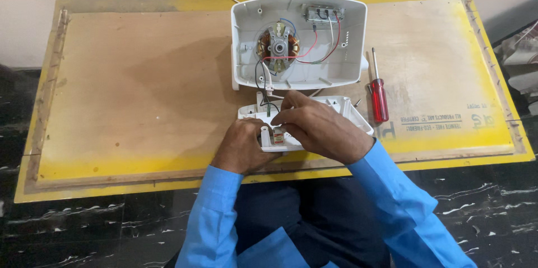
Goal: The person uses a red-handled screwdriver to unscrew the base of a small white electric fan heater, then separates the base cover from the housing to expose the motor and wiring. They handle the two halves, reposition the appliance, and work on internal components with the screwdriver and by hand.
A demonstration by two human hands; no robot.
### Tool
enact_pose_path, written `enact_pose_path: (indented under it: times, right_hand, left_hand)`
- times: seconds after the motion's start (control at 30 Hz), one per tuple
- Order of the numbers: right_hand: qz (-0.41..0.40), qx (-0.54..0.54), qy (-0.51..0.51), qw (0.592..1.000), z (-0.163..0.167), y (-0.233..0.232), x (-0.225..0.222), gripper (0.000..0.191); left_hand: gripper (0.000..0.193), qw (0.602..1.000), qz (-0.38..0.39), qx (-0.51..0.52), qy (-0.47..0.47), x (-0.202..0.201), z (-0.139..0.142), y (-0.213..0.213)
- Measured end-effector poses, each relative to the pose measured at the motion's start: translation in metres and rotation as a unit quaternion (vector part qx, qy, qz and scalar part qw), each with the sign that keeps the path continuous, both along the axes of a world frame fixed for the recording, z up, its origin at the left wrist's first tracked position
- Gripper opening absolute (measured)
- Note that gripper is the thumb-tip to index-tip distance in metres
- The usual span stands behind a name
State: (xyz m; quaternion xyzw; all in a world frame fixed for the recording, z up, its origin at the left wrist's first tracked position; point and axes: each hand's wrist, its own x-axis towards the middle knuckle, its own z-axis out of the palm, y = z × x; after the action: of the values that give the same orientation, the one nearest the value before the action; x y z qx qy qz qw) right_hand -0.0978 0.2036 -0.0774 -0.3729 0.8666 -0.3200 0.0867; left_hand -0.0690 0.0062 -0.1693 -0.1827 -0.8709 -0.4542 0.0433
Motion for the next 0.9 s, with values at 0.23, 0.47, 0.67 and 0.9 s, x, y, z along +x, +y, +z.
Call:
enact_pose_path:
  times: [0.23, 0.47, 0.67, 0.9]
  right_hand:
    - [0.012, 0.09, 0.044, 0.995, 0.009, -0.009, -0.003, 0.01]
    - [0.042, 0.121, 0.036, 0.991, 0.011, -0.013, -0.01, 0.011]
    - [0.053, 0.129, 0.025, 0.99, 0.009, -0.016, -0.011, 0.013]
    - [0.039, 0.142, 0.033, 0.989, -0.001, -0.018, -0.007, 0.013]
  left_hand:
    - [0.035, 1.0, 0.003, -0.006, 0.009, 0.001, -0.004, -0.002]
    - [0.035, 1.0, -0.001, -0.016, 0.013, -0.001, -0.006, -0.004]
    - [0.035, 0.999, -0.006, 0.0, 0.043, 0.0, -0.009, -0.006]
    - [0.032, 0.998, 0.004, -0.029, 0.049, -0.004, -0.01, -0.005]
